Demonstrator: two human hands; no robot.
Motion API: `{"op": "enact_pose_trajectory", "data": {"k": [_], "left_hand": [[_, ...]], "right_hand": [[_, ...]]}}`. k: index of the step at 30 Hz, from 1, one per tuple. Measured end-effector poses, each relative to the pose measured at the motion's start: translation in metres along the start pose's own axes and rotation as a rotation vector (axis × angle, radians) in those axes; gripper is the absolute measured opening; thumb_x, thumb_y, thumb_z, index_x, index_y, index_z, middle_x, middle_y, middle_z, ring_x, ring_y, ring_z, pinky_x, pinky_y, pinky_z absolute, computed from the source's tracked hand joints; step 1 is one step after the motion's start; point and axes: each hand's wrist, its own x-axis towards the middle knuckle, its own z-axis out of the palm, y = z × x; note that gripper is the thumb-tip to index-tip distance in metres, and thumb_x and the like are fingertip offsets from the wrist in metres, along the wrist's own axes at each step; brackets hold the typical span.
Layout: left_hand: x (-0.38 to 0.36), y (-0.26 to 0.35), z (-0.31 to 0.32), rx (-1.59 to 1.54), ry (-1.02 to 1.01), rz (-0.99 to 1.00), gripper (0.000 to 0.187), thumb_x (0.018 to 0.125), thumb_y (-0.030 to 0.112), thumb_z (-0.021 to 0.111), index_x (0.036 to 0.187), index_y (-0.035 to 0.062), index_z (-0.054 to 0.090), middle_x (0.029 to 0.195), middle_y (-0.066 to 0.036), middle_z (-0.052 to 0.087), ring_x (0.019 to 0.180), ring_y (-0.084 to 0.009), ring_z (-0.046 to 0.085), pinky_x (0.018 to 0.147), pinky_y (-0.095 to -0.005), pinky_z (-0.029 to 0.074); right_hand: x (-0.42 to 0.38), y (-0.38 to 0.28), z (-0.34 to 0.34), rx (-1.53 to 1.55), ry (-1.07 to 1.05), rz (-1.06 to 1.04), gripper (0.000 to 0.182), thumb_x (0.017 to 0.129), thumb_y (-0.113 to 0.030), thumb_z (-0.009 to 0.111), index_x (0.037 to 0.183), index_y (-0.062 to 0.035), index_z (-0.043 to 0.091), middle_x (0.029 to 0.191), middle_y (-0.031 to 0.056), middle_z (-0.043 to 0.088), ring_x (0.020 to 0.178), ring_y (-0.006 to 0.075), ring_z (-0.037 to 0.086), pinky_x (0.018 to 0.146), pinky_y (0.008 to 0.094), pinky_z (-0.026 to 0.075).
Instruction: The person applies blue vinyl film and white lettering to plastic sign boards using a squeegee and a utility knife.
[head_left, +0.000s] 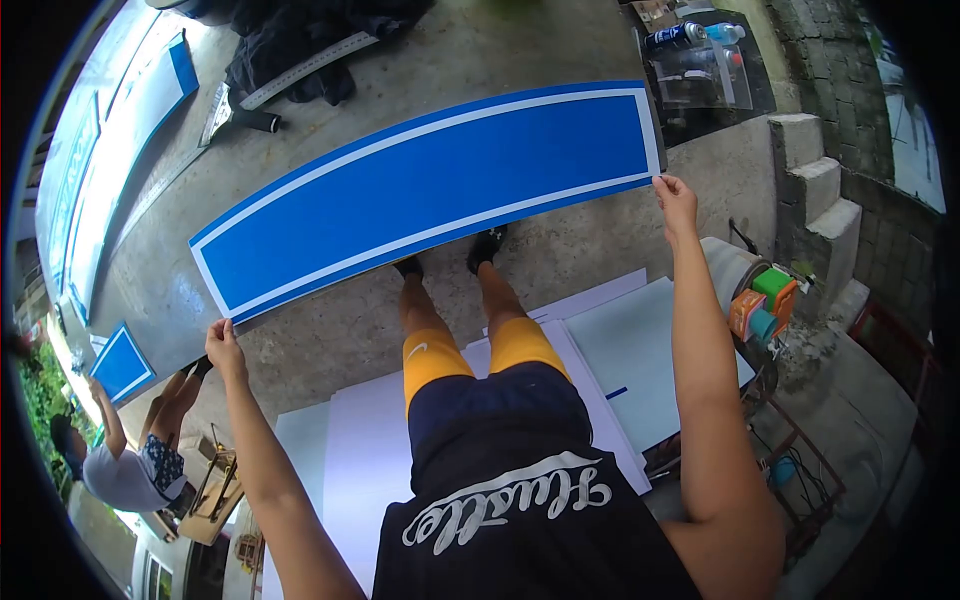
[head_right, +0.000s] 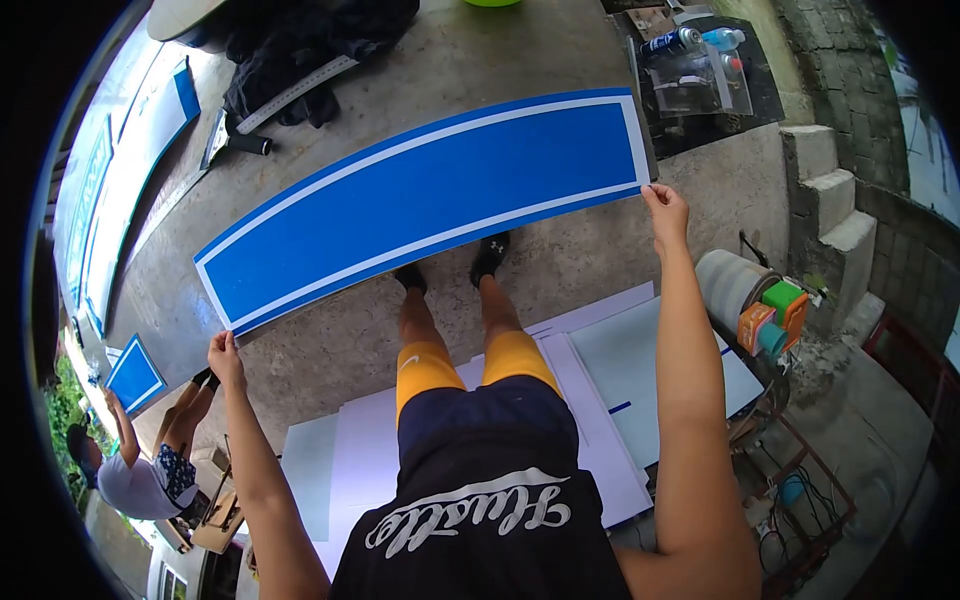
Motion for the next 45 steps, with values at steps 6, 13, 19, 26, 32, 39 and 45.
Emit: {"op": "enact_pose_trajectory", "data": {"k": [6, 13, 19, 26, 32, 39, 45], "left_hand": [[-0.002, 0.001, 0.006, 0.019, 0.1, 0.071, 0.012, 0.105, 0.014, 0.069, 0.104, 0.0021, 0.072, 0.086, 0.0, 0.066, 0.078, -0.0094, 0.058, 0.071, -0.0272, 0.048], [-0.002, -0.003, -0.008, -0.09, 0.082, 0.053, 0.01, 0.107, 0.013, 0.067, 0.105, 0.0039, 0.071, 0.089, 0.002, 0.066, 0.079, -0.008, 0.057, 0.07, -0.0245, 0.047], [0.009, -0.002, 0.012, 0.018, 0.1, 0.02, 0.011, 0.103, 0.013, 0.07, 0.106, 0.0024, 0.072, 0.089, -0.003, 0.07, 0.081, -0.0122, 0.062, 0.075, -0.0296, 0.051], [0.006, 0.013, 0.013, 0.044, 0.108, 0.064, 0.013, 0.103, 0.014, 0.071, 0.106, 0.0023, 0.072, 0.09, -0.004, 0.071, 0.081, -0.0138, 0.064, 0.076, -0.0306, 0.053], [0.001, 0.024, 0.005, 0.043, 0.089, 0.042, 0.014, 0.101, 0.014, 0.073, 0.107, 0.0006, 0.073, 0.09, -0.004, 0.072, 0.082, -0.0133, 0.064, 0.078, -0.03, 0.053], [0.003, 0.013, 0.003, -0.008, 0.06, 0.047, 0.014, 0.1, 0.013, 0.075, 0.106, 0.0001, 0.074, 0.091, -0.005, 0.073, 0.083, -0.0129, 0.065, 0.077, -0.0298, 0.053], [-0.004, 0.046, 0.008, 0.037, 0.086, -0.017, 0.013, 0.097, 0.012, 0.077, 0.103, 0.0008, 0.076, 0.091, -0.008, 0.076, 0.084, -0.0157, 0.069, 0.079, -0.0319, 0.055]], "right_hand": [[-0.001, -0.005, 0.003, 0.001, 0.064, -0.066, 0.021, 0.097, -0.018, 0.081, 0.11, -0.0026, 0.074, 0.089, -0.0038, 0.066, 0.077, 0.0042, 0.055, 0.067, 0.0211, 0.042], [-0.018, -0.047, -0.014, 0.009, 0.081, -0.033, 0.023, 0.096, -0.019, 0.082, 0.11, -0.0029, 0.074, 0.091, -0.0033, 0.067, 0.08, 0.0043, 0.057, 0.071, 0.02, 0.044], [0.005, -0.002, 0.014, 0.05, 0.097, -0.028, 0.021, 0.096, -0.015, 0.082, 0.11, -0.0008, 0.074, 0.096, 0.0006, 0.07, 0.086, 0.0091, 0.062, 0.079, 0.0228, 0.049], [0.001, -0.008, 0.018, -0.092, 0.131, -0.119, 0.02, 0.096, -0.013, 0.081, 0.109, 0.0001, 0.075, 0.097, 0.0013, 0.071, 0.088, 0.0105, 0.063, 0.081, 0.0246, 0.05], [-0.007, -0.025, 0.002, -0.075, 0.117, -0.125, 0.022, 0.097, -0.016, 0.081, 0.109, -0.0004, 0.073, 0.096, 0.0009, 0.07, 0.088, 0.0098, 0.062, 0.079, 0.0243, 0.049], [-0.084, -0.112, -0.064, 0.094, 0.01, -0.265, 0.019, 0.103, -0.013, 0.074, 0.118, -0.0028, 0.07, 0.103, 0.0001, 0.07, 0.095, 0.0072, 0.063, 0.083, 0.0223, 0.047], [-0.138, -0.18, -0.117, 0.112, -0.053, -0.43, 0.022, 0.109, -0.011, 0.062, 0.126, 0.0027, 0.064, 0.123, 0.0105, 0.066, 0.118, 0.0149, 0.061, 0.107, 0.0327, 0.046]]}}
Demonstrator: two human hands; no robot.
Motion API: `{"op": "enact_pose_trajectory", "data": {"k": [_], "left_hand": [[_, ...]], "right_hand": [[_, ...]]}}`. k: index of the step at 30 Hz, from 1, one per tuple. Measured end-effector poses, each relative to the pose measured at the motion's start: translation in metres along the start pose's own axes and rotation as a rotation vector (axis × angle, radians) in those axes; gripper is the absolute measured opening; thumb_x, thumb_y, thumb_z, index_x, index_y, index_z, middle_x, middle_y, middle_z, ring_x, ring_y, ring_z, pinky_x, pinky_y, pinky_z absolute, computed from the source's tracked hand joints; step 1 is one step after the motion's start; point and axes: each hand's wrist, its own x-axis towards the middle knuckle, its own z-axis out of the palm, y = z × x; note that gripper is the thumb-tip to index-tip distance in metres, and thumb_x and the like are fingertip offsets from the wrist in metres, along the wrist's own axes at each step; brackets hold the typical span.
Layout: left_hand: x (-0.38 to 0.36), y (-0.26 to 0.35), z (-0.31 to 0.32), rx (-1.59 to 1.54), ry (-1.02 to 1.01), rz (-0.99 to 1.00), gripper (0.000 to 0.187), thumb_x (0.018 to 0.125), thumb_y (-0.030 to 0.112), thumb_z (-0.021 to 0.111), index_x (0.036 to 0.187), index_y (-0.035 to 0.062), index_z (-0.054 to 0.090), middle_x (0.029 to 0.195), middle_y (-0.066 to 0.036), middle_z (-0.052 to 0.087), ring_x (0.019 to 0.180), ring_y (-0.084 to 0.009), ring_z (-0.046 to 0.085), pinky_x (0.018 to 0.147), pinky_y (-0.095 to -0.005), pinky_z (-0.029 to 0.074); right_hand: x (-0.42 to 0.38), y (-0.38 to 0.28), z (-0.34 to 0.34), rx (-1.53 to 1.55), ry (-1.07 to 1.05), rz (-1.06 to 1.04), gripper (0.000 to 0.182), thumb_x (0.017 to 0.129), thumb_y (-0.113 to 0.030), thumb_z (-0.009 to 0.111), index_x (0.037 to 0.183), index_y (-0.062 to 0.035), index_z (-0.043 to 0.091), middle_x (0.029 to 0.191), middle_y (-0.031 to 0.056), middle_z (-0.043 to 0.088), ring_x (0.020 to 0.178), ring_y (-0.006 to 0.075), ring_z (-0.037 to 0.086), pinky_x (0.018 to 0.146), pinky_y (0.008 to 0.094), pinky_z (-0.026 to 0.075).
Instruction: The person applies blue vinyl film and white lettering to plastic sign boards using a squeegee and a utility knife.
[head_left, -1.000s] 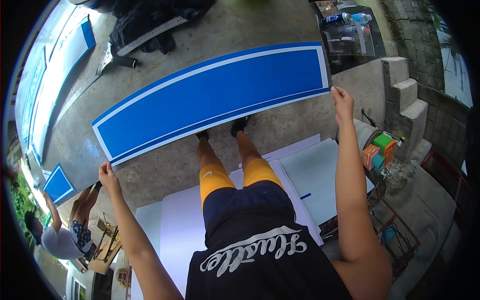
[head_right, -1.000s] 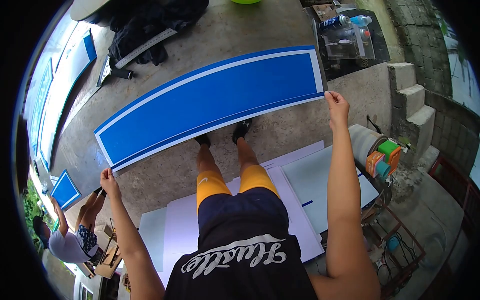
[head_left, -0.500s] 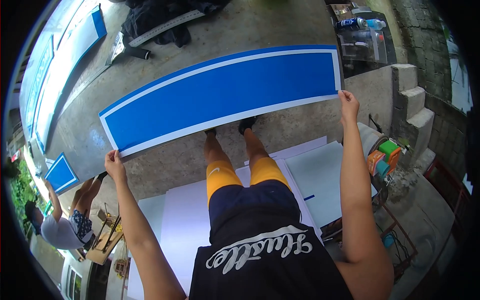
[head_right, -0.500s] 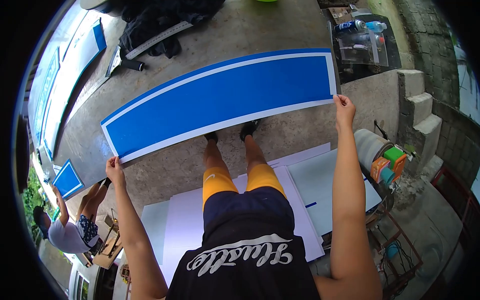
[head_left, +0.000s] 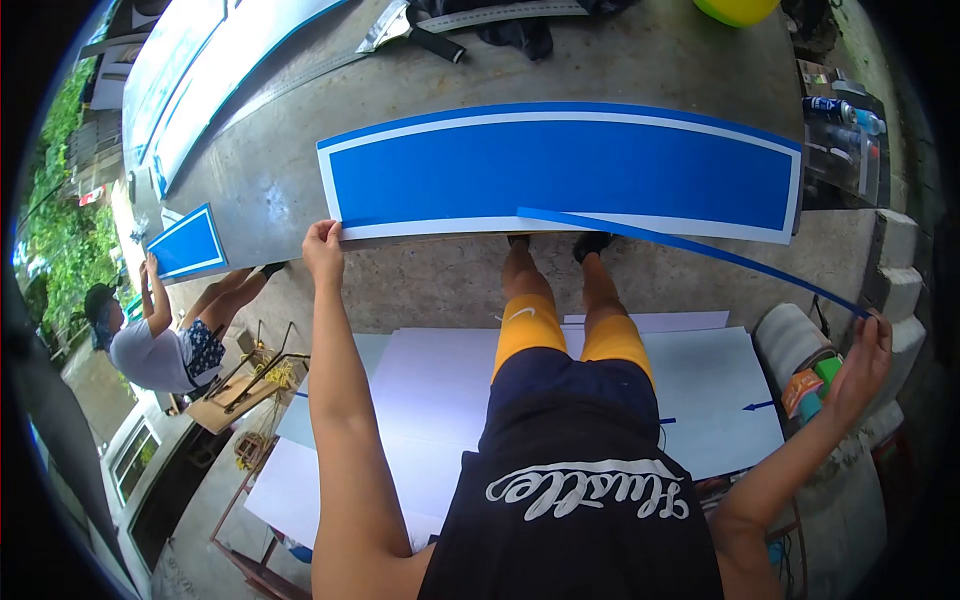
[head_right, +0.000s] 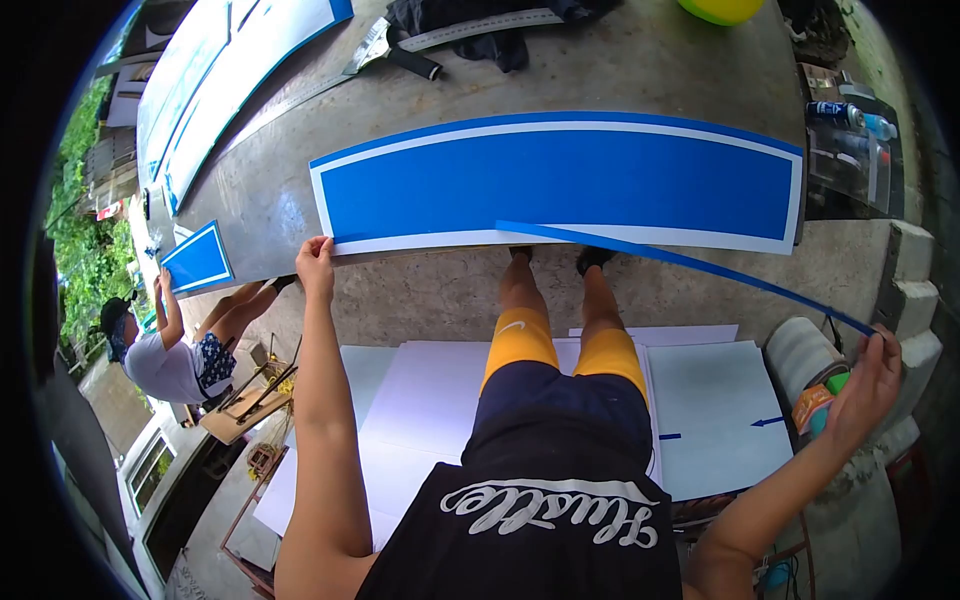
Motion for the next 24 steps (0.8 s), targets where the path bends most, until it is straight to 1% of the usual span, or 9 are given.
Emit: {"op": "enact_pose_trajectory", "data": {"k": [1, 5, 7, 8, 10, 14, 16, 20, 24], "left_hand": [[-0.002, 0.007, -0.002, -0.011, -0.004, -0.012, 0.012, 0.097, 0.011, 0.077, 0.103, 0.0012, 0.076, 0.091, -0.007, 0.076, 0.084, -0.0157, 0.069, 0.079, -0.032, 0.055], [-0.003, 0.014, -0.004, 0.004, -0.014, -0.034, 0.011, 0.097, 0.011, 0.077, 0.102, 0.001, 0.076, 0.09, -0.007, 0.076, 0.083, -0.015, 0.069, 0.079, -0.0321, 0.056], [-0.002, 0.006, -0.003, -0.024, -0.018, -0.031, 0.011, 0.096, 0.01, 0.077, 0.103, 0.0011, 0.076, 0.09, -0.007, 0.077, 0.082, -0.0145, 0.069, 0.078, -0.0316, 0.056], [-0.001, 0.002, -0.002, -0.044, -0.021, -0.033, 0.011, 0.096, 0.01, 0.078, 0.103, 0.0012, 0.076, 0.091, -0.007, 0.077, 0.082, -0.0144, 0.069, 0.078, -0.0314, 0.056], [0.001, -0.002, -0.005, -0.059, -0.019, -0.037, 0.012, 0.095, 0.01, 0.078, 0.103, 0.0011, 0.077, 0.091, -0.007, 0.078, 0.083, -0.014, 0.07, 0.078, -0.0309, 0.056], [-0.001, -0.003, -0.006, -0.067, -0.038, -0.045, 0.013, 0.095, 0.01, 0.079, 0.103, 0.0008, 0.076, 0.091, -0.007, 0.078, 0.082, -0.0136, 0.07, 0.077, -0.0307, 0.056], [-0.003, 0.001, -0.007, -0.054, -0.053, -0.034, 0.013, 0.095, 0.011, 0.08, 0.103, 0.001, 0.076, 0.09, -0.007, 0.078, 0.082, -0.0132, 0.07, 0.077, -0.0306, 0.056], [-0.011, 0.011, -0.01, 0.017, -0.063, -0.011, 0.014, 0.095, 0.012, 0.08, 0.102, 0.0018, 0.076, 0.09, -0.007, 0.078, 0.081, -0.0134, 0.071, 0.076, -0.0308, 0.056], [-0.015, 0.018, -0.007, 0.066, -0.006, -0.03, 0.016, 0.095, 0.014, 0.081, 0.103, 0.0018, 0.076, 0.09, -0.007, 0.077, 0.081, -0.0134, 0.069, 0.076, -0.0305, 0.055]], "right_hand": [[-0.002, -0.017, -0.009, -0.042, -0.023, -0.037, 0.023, 0.111, -0.013, 0.059, 0.127, 0.0032, 0.063, 0.127, 0.0126, 0.064, 0.123, 0.0171, 0.058, 0.111, 0.0364, 0.044], [-0.013, -0.085, -0.052, -0.095, -0.058, -0.203, 0.027, 0.111, -0.014, 0.058, 0.129, 0.0062, 0.063, 0.13, 0.0149, 0.062, 0.122, 0.0217, 0.061, 0.111, 0.0366, 0.047], [-0.006, -0.098, -0.072, -0.432, 0.037, -0.248, 0.028, 0.111, -0.015, 0.058, 0.13, 0.0058, 0.063, 0.131, 0.0154, 0.062, 0.122, 0.022, 0.061, 0.111, 0.0365, 0.046], [0.0, -0.101, -0.079, -0.75, 0.116, -0.266, 0.029, 0.111, -0.016, 0.058, 0.13, 0.0054, 0.062, 0.13, 0.0152, 0.063, 0.122, 0.0217, 0.061, 0.11, 0.0362, 0.046], [0.008, -0.089, -0.079, -0.865, 0.117, -0.23, 0.028, 0.112, -0.016, 0.058, 0.131, 0.0042, 0.062, 0.13, 0.014, 0.063, 0.123, 0.0204, 0.059, 0.111, 0.0357, 0.045], [0.041, 0.019, -0.085, -0.011, -0.034, 0.121, 0.026, 0.11, -0.017, 0.063, 0.13, -0.0002, 0.063, 0.124, 0.0068, 0.065, 0.119, 0.0146, 0.06, 0.108, 0.0319, 0.044], [0.048, 0.085, -0.056, -0.07, 0.032, 0.215, 0.024, 0.107, -0.018, 0.07, 0.126, -0.0046, 0.067, 0.115, 0.0003, 0.069, 0.108, 0.0092, 0.064, 0.099, 0.0268, 0.046], [0.04, 0.18, -0.038, -0.055, 0.024, 0.362, 0.02, 0.103, -0.021, 0.075, 0.119, -0.0095, 0.071, 0.105, -0.004, 0.07, 0.097, 0.0042, 0.065, 0.087, 0.0218, 0.047], [0.04, 0.198, -0.007, -0.102, 0.081, 0.422, 0.023, 0.1, -0.024, 0.08, 0.117, -0.0111, 0.071, 0.1, -0.0061, 0.07, 0.092, 0.0022, 0.063, 0.08, 0.0189, 0.043]]}}
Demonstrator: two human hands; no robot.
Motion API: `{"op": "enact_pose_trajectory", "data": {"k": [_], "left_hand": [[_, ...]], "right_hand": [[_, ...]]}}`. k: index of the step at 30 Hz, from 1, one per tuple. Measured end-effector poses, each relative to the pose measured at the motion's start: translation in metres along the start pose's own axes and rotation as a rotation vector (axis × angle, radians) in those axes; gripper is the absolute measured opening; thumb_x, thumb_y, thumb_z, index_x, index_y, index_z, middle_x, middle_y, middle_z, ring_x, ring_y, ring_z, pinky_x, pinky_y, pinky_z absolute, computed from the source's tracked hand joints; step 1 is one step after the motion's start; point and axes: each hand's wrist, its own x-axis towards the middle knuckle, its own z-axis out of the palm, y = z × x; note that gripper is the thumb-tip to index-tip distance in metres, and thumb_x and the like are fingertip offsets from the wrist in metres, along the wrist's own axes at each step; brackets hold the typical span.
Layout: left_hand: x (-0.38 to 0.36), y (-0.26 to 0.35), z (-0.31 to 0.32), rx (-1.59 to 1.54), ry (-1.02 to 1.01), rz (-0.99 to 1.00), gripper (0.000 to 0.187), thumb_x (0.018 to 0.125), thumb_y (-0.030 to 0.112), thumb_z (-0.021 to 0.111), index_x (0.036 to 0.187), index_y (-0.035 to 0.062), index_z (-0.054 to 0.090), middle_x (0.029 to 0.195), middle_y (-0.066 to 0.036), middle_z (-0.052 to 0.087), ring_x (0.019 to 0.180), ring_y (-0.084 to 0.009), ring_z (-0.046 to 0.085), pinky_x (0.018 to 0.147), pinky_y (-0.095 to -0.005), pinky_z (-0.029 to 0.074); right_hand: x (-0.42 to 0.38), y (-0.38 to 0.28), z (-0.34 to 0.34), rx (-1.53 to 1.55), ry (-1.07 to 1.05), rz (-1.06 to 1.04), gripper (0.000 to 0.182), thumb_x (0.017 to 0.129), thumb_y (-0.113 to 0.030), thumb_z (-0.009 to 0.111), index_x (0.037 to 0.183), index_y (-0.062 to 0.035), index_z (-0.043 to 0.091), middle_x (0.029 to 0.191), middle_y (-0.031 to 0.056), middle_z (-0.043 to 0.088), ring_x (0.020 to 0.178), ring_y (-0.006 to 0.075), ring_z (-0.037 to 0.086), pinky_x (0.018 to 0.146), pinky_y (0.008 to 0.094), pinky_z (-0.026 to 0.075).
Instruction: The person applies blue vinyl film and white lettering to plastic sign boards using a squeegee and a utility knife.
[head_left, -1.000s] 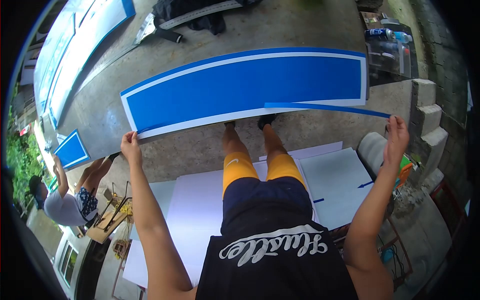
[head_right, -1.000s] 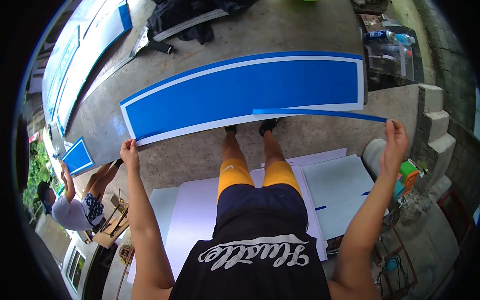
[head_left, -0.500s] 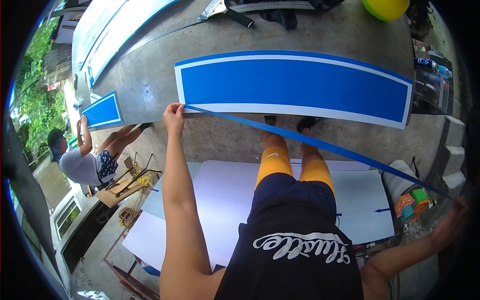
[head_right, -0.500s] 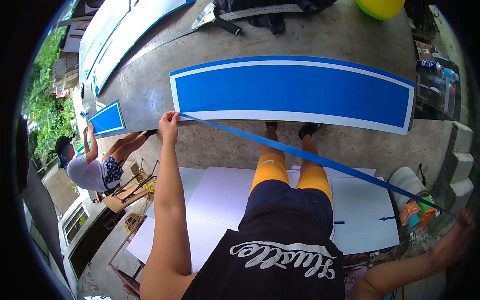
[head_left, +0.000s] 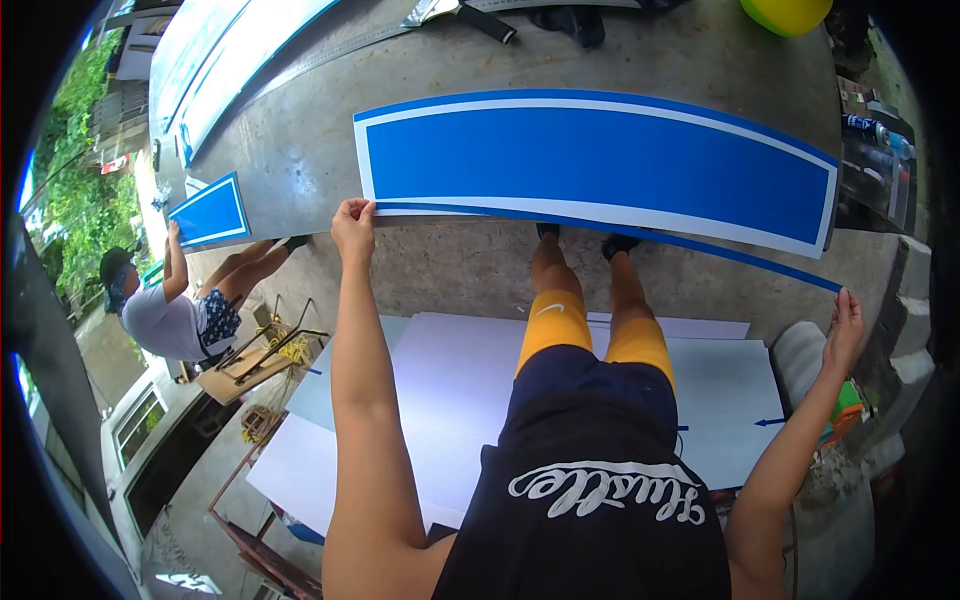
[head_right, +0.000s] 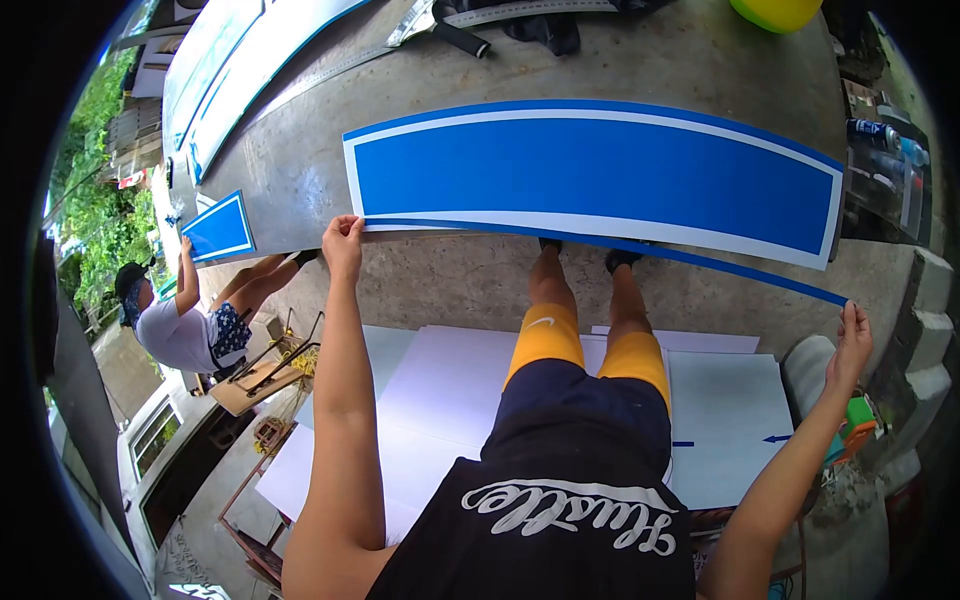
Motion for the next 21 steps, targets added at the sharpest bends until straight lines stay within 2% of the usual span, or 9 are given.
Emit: {"op": "enact_pose_trajectory", "data": {"k": [8, 11, 18, 21], "left_hand": [[-0.003, 0.007, -0.002, 0.01, -0.016, -0.061, 0.018, 0.093, 0.015, 0.083, 0.103, 0.0023, 0.077, 0.09, -0.006, 0.077, 0.081, -0.0128, 0.068, 0.076, -0.0297, 0.055], [-0.003, 0.0, 0.0, -0.006, -0.014, -0.05, 0.019, 0.092, 0.014, 0.084, 0.103, 0.0008, 0.077, 0.09, -0.009, 0.078, 0.082, -0.0157, 0.071, 0.078, -0.0317, 0.056], [0.018, -0.061, 0.012, -0.136, -0.017, 0.024, 0.021, 0.096, 0.015, 0.08, 0.108, -0.0006, 0.074, 0.094, -0.011, 0.077, 0.085, -0.0167, 0.072, 0.079, -0.0318, 0.057], [0.026, -0.07, 0.01, -0.209, -0.064, 0.038, 0.02, 0.098, 0.013, 0.078, 0.111, -0.001, 0.072, 0.096, -0.009, 0.074, 0.087, -0.0157, 0.068, 0.08, -0.03, 0.056]], "right_hand": [[0.034, 0.028, 0.017, -0.058, -0.041, 0.014, 0.027, 0.098, -0.025, 0.082, 0.118, -0.0107, 0.072, 0.096, -0.0069, 0.07, 0.085, 0.0012, 0.06, 0.072, 0.0196, 0.041], [0.033, 0.026, 0.025, -0.043, -0.03, 0.041, 0.027, 0.099, -0.025, 0.081, 0.119, -0.0105, 0.072, 0.096, -0.0066, 0.07, 0.084, 0.0015, 0.06, 0.071, 0.0191, 0.041], [0.031, 0.035, 0.034, -0.026, -0.05, 0.061, 0.03, 0.097, -0.024, 0.082, 0.12, -0.0078, 0.071, 0.099, -0.0038, 0.07, 0.092, 0.0045, 0.064, 0.074, 0.021, 0.043], [0.023, 0.032, 0.046, 0.042, -0.076, 0.038, 0.029, 0.096, -0.023, 0.083, 0.117, -0.0065, 0.073, 0.098, -0.0033, 0.071, 0.091, 0.0057, 0.064, 0.075, 0.0221, 0.045]]}}
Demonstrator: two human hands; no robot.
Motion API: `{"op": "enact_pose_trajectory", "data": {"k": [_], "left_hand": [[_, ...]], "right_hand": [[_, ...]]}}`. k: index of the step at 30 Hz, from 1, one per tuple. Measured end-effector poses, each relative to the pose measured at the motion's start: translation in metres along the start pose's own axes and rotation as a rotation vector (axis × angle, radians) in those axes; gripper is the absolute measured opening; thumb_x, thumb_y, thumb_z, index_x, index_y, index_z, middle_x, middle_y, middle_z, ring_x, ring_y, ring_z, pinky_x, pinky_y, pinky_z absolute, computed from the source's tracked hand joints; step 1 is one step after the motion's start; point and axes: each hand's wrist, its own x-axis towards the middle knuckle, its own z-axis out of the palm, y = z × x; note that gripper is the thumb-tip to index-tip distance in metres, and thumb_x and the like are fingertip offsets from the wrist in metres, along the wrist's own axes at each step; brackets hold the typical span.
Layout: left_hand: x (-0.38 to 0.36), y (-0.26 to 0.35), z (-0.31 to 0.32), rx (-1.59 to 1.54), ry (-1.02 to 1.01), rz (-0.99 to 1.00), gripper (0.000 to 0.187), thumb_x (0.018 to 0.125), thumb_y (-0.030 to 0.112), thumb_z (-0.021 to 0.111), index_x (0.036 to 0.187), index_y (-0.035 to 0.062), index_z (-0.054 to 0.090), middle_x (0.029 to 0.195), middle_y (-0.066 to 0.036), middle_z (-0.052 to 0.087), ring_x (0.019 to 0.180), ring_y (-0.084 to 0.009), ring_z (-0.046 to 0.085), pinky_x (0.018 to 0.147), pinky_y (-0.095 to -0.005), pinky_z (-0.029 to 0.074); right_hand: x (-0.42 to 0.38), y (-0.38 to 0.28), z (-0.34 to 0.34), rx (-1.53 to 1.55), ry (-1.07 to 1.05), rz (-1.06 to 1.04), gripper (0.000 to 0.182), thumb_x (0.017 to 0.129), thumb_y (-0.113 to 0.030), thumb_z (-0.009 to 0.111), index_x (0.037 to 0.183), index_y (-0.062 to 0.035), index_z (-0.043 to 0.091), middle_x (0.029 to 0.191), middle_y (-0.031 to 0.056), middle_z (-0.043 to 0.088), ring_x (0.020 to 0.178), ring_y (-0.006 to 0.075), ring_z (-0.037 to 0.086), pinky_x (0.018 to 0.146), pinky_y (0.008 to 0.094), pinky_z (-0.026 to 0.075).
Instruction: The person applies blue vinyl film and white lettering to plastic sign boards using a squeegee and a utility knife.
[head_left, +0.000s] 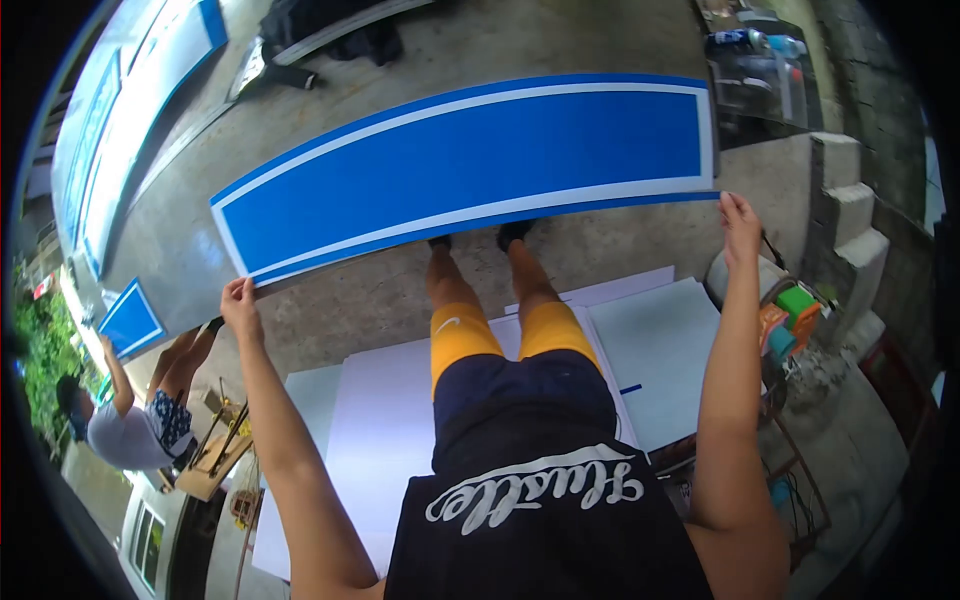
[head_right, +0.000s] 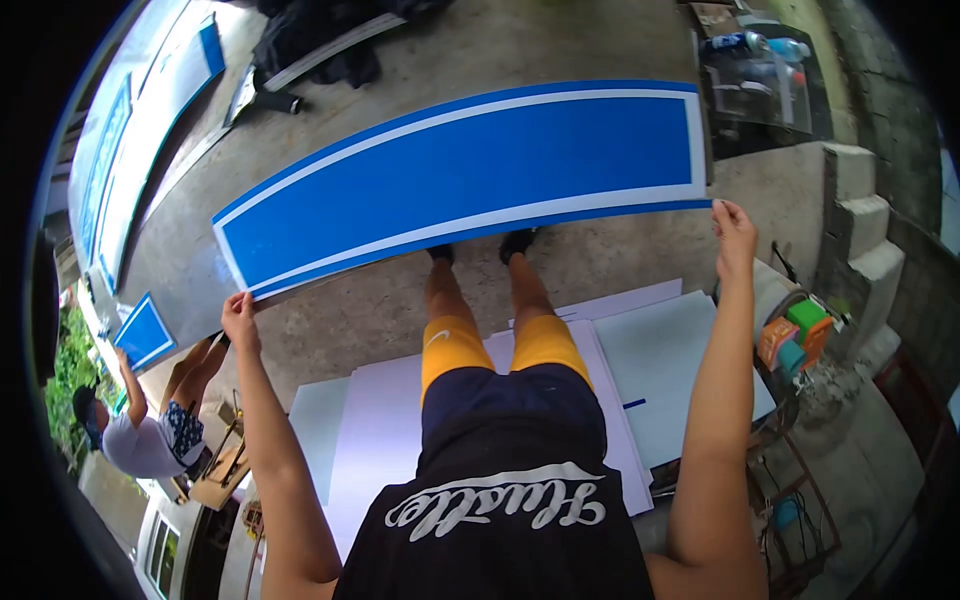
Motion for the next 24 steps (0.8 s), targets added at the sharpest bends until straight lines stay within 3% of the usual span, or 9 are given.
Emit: {"op": "enact_pose_trajectory", "data": {"k": [5, 10, 14, 16, 24], "left_hand": [[0.02, -0.032, -0.004, -0.134, -0.064, -0.103, 0.021, 0.101, 0.014, 0.075, 0.116, 0.0019, 0.066, 0.097, -0.005, 0.07, 0.083, -0.0114, 0.064, 0.073, -0.0257, 0.053], [0.01, -0.013, 0.001, -0.081, 0.0, -0.155, 0.022, 0.101, 0.014, 0.076, 0.116, 0.002, 0.067, 0.097, -0.003, 0.07, 0.081, -0.0106, 0.063, 0.071, -0.0254, 0.052], [-0.003, 0.001, 0.003, -0.051, 0.058, -0.091, 0.021, 0.096, 0.011, 0.08, 0.112, 0.0009, 0.072, 0.098, -0.008, 0.074, 0.084, -0.0135, 0.066, 0.074, -0.0271, 0.054], [-0.011, 0.022, 0.011, -0.125, 0.088, -0.173, 0.023, 0.095, 0.007, 0.08, 0.113, -0.0009, 0.07, 0.099, -0.011, 0.075, 0.087, -0.0162, 0.069, 0.078, -0.0304, 0.057], [-0.019, 0.037, 0.014, -0.196, 0.074, -0.194, 0.019, 0.099, 0.005, 0.074, 0.115, -0.0024, 0.066, 0.101, -0.009, 0.072, 0.088, -0.0167, 0.068, 0.079, -0.0303, 0.058]], "right_hand": [[-0.007, -0.012, 0.026, -0.003, 0.066, 0.004, 0.023, 0.095, -0.02, 0.083, 0.111, -0.0044, 0.075, 0.091, -0.0034, 0.069, 0.078, 0.0048, 0.058, 0.068, 0.0212, 0.043], [-0.001, -0.005, 0.032, -0.048, 0.063, -0.022, 0.027, 0.095, -0.02, 0.083, 0.115, -0.002, 0.076, 0.087, -0.0039, 0.067, 0.074, 0.005, 0.054, 0.066, 0.0216, 0.042], [0.032, 0.036, 0.007, -0.03, 0.017, 0.026, 0.032, 0.098, -0.025, 0.081, 0.122, -0.0049, 0.074, 0.094, -0.0051, 0.067, 0.077, 0.0026, 0.053, 0.067, 0.0206, 0.041], [0.049, 0.052, -0.003, -0.04, 0.022, 0.03, 0.036, 0.099, -0.028, 0.08, 0.126, -0.0061, 0.071, 0.098, -0.0052, 0.068, 0.084, 0.0038, 0.058, 0.07, 0.0206, 0.042], [0.05, 0.054, -0.01, -0.03, -0.01, 0.064, 0.031, 0.099, -0.031, 0.081, 0.12, -0.0098, 0.073, 0.105, -0.0039, 0.07, 0.095, 0.0056, 0.063, 0.082, 0.0229, 0.046]]}}
